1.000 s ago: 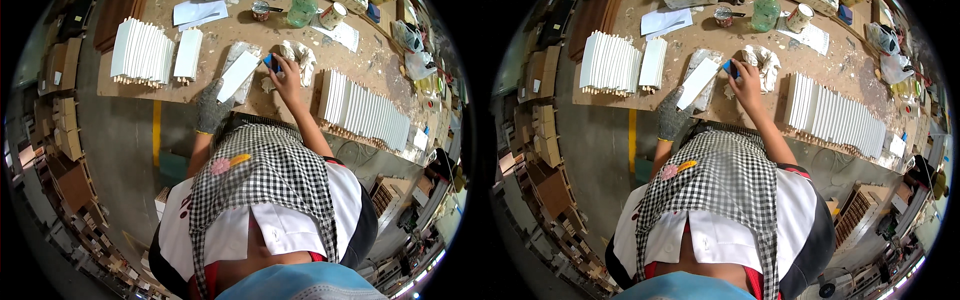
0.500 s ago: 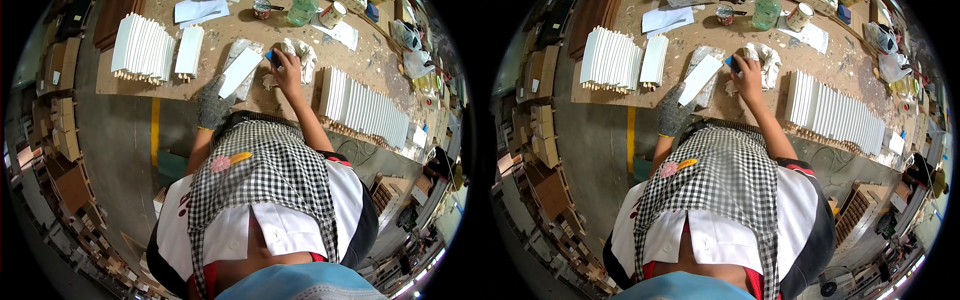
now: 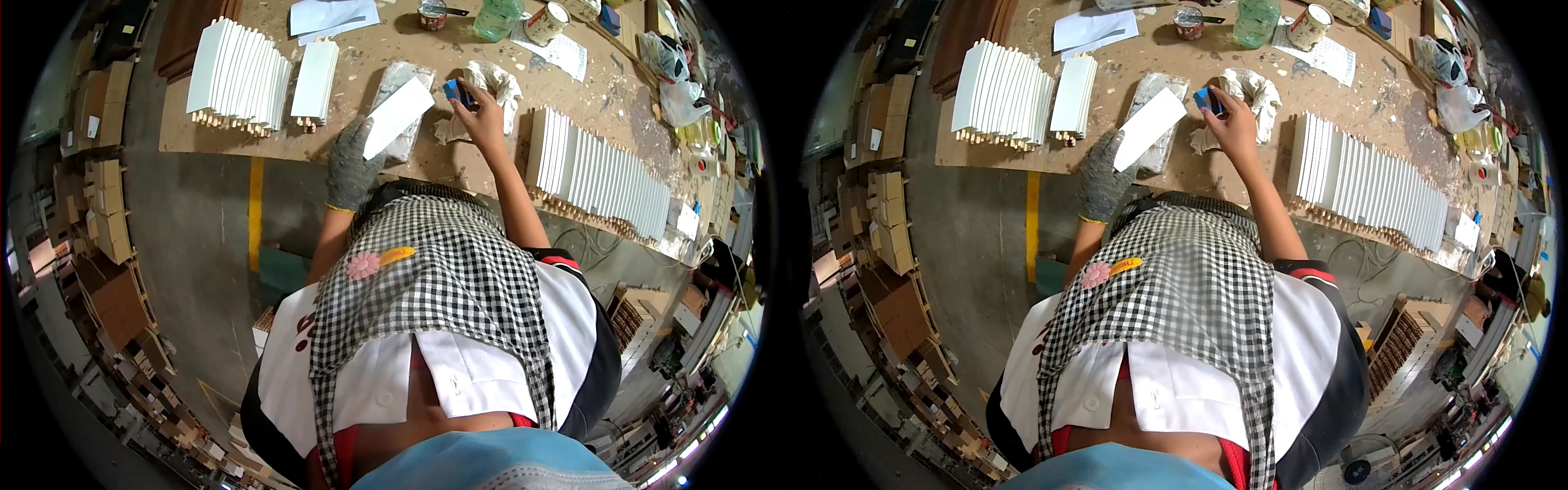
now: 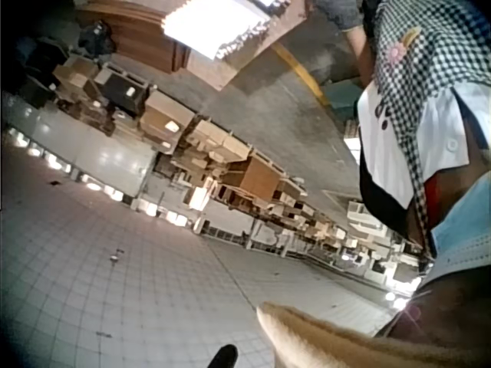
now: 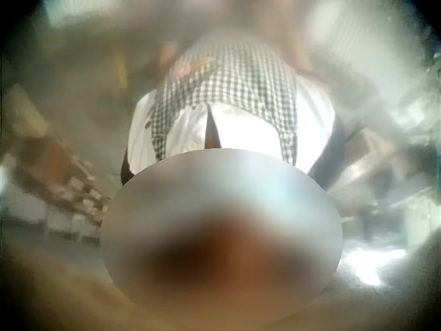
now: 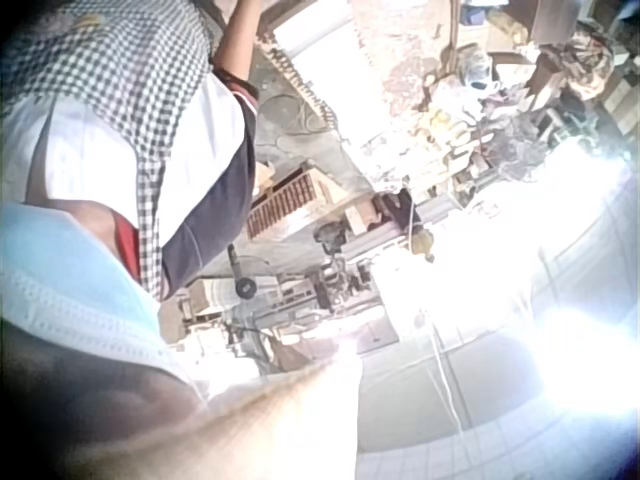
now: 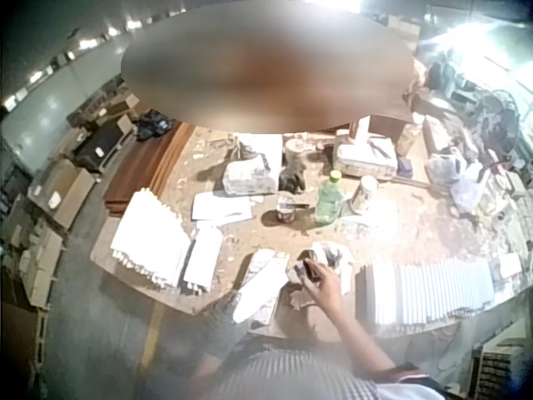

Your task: The person applies a white substance to a small wooden board by hand and with a tool, then wipes the surface with a cloth.

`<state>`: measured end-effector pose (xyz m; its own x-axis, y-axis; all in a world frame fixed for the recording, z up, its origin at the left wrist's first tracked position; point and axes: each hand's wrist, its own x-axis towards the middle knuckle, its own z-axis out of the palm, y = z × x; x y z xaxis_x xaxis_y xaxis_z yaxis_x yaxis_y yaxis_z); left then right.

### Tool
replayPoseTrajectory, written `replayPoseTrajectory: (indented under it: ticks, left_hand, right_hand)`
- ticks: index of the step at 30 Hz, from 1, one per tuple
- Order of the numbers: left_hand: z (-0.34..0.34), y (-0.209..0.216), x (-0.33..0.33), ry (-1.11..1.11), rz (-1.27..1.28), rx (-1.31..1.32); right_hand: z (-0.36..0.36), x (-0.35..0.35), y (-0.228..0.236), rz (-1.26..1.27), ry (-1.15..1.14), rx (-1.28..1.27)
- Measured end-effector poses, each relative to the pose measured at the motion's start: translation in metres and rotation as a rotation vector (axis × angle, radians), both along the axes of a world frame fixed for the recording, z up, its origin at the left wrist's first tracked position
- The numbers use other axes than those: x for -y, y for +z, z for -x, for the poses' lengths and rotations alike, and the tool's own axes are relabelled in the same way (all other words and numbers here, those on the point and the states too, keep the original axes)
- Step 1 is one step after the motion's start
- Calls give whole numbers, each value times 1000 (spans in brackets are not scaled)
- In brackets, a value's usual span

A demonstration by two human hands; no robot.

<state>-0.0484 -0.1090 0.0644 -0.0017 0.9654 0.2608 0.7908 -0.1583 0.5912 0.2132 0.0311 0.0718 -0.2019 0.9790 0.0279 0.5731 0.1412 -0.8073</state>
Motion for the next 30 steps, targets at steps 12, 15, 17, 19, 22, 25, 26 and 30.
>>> replayPoseTrajectory:
  ticks: [12, 15, 17, 19, 22, 25, 26, 30]
  left_hand:
    - [-10, 7, 7, 11, -3, -198]
    - [-11, 6, 8, 9, -26, -186]
    - [-12, 8, 8, 1, -23, -194]
    - [-12, 7, 9, 4, -31, -209]
    - [-13, 8, 10, 1, -30, -226]
    - [-15, 7, 10, 0, -31, -245]
    - [-15, 6, 10, 4, -39, -263]
    - [-17, 2, 10, 0, -43, -247]
  right_hand:
    - [40, 11, 16, -148, 36, 142]
    - [43, 11, 16, -128, 25, 201]
    - [41, 14, 17, -87, 25, 251]
    - [34, 19, 18, 12, 54, 340]
    - [29, 20, 26, 51, 60, 417]
    - [29, 11, 26, -41, 26, 220]
    - [31, 8, 26, -41, 21, 221]
    - [41, 5, 28, -56, 12, 143]
